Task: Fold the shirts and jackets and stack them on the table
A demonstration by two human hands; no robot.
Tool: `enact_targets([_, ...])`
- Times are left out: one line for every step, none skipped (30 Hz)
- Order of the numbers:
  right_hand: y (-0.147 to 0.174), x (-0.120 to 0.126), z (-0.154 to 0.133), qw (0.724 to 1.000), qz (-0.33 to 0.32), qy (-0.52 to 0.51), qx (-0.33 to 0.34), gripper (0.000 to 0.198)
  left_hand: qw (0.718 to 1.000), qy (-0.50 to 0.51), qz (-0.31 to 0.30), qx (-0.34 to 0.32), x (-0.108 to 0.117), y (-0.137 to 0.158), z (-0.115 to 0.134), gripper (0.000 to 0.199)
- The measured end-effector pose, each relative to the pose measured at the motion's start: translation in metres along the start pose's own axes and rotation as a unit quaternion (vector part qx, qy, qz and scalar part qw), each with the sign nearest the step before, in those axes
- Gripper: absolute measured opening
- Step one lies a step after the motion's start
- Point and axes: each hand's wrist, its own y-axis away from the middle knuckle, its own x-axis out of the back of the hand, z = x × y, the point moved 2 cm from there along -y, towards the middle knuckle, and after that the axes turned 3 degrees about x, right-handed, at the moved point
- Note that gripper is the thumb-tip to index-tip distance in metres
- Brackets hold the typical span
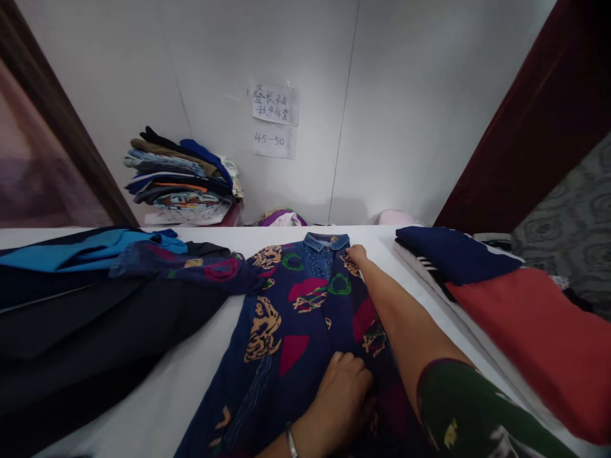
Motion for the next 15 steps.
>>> enact_targets([0.002, 0.000, 0.000, 1.000, 0.004, 0.022, -0.005, 0.023, 1.000, -0.003, -0.001, 0.001, 0.000, 0.000, 0.000, 0.012])
enact_targets([0.005, 0.000, -0.001, 0.999, 0.009, 0.038, -0.008, 0.021, 1.000, -0.005, 0.000, 0.000, 0.000, 0.001, 0.001, 0.012])
enact_targets([0.009, 0.000, -0.002, 0.999, 0.014, 0.050, -0.009, 0.019, 1.000, -0.008, 0.003, -0.001, 0.000, 0.001, 0.001, 0.012])
enact_targets([0.014, 0.000, -0.003, 0.998, 0.018, 0.063, -0.005, 0.019, 1.000, -0.009, 0.006, -0.002, 0.001, 0.001, 0.001, 0.012])
enact_targets([0.019, 0.001, -0.005, 0.997, 0.021, 0.075, 0.001, 0.020, 1.000, -0.011, 0.007, -0.004, 0.001, 0.001, 0.002, 0.012])
enact_targets([0.023, 0.002, -0.007, 0.996, 0.024, 0.088, 0.008, 0.022, 1.000, -0.013, 0.008, -0.005, 0.000, 0.000, 0.002, 0.011])
enact_targets([0.028, 0.004, -0.009, 0.994, 0.026, 0.101, 0.016, 0.024, 1.000, -0.016, 0.009, -0.006, 0.000, 0.000, 0.002, 0.011])
enact_targets([0.033, 0.006, -0.012, 0.993, 0.028, 0.114, 0.025, 0.027, 1.000, -0.017, 0.010, -0.007, 0.000, 0.000, 0.001, 0.011])
enact_targets([0.037, 0.010, -0.015, 0.991, 0.031, 0.126, 0.034, 0.029, 1.000, -0.018, 0.009, -0.008, -0.001, -0.001, 0.001, 0.012])
enact_targets([0.040, 0.013, -0.018, 0.989, 0.033, 0.138, 0.043, 0.031, 1.000, -0.017, 0.009, -0.009, -0.001, -0.001, 0.001, 0.012])
enact_targets([0.042, 0.016, -0.021, 0.987, 0.033, 0.148, 0.052, 0.030, 1.000, -0.017, 0.008, -0.011, -0.002, -0.002, 0.001, 0.013])
enact_targets([0.044, 0.018, -0.025, 0.986, 0.029, 0.156, 0.061, 0.030, 1.000, -0.018, 0.005, -0.013, -0.002, -0.002, 0.001, 0.014])
enact_targets([0.046, 0.020, -0.029, 0.984, 0.019, 0.161, 0.067, 0.031, 1.000, -0.019, 0.003, -0.015, -0.002, -0.003, 0.001, 0.014])
enact_targets([0.047, 0.019, -0.033, 0.984, 0.004, 0.166, 0.071, 0.034, 1.000, -0.021, 0.004, -0.016, -0.002, -0.003, 0.001, 0.014])
enact_targets([0.047, 0.018, -0.037, 0.983, -0.015, 0.170, 0.073, 0.037, 1.000, -0.023, 0.006, -0.017, -0.001, -0.003, 0.001, 0.014])
